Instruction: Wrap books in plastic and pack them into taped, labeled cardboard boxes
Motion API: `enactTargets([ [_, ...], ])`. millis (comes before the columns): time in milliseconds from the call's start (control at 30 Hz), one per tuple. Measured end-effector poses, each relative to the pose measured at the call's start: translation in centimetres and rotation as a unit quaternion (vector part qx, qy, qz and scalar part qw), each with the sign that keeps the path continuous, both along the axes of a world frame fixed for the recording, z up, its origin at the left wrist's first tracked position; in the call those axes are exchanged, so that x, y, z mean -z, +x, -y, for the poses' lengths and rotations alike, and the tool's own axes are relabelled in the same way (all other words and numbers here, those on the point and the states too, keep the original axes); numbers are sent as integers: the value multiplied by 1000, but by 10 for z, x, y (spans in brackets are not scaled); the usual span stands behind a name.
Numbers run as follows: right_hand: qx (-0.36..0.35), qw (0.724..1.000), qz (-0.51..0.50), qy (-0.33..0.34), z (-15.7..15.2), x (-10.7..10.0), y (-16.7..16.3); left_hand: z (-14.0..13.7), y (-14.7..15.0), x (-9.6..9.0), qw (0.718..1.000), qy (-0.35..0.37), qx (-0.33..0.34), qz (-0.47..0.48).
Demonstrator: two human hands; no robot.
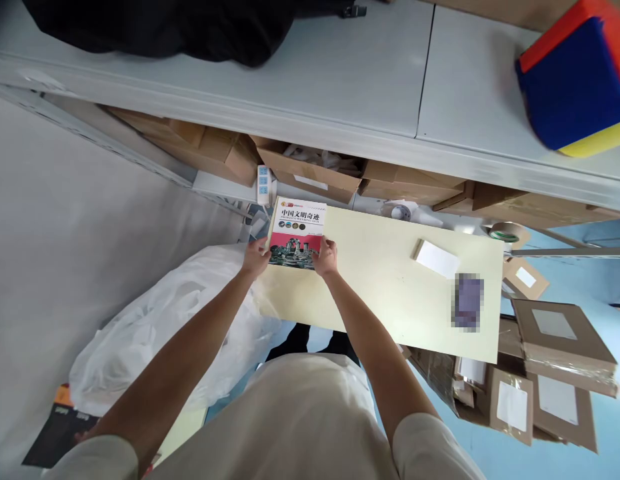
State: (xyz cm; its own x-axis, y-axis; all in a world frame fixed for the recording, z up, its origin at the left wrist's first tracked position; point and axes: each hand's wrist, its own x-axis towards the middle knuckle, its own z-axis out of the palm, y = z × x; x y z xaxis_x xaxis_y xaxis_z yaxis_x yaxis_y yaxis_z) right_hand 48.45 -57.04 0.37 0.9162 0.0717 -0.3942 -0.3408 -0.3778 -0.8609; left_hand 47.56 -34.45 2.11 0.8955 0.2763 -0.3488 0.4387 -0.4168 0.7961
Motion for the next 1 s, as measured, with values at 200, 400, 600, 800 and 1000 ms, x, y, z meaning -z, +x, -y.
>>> enactTargets([
  [200,-43,990,19,132,-15,-41,-45,36,-44,-53,949,-311,-43,-33],
  [400,-31,970,-17,241,-4,-88,-89,64,-80,-96,929,-369,4,-18],
  [600,-76,985,27,153,21,-140,-116,78,-95,-125,930,-313,188,49],
  [800,-116,971,170,-124,59,-166,-163,101,-115,-137,899,-270,332,88],
  [1000,-27,946,88,-311,117,-156,-204,130,-115,-135,912,-248,310,101],
])
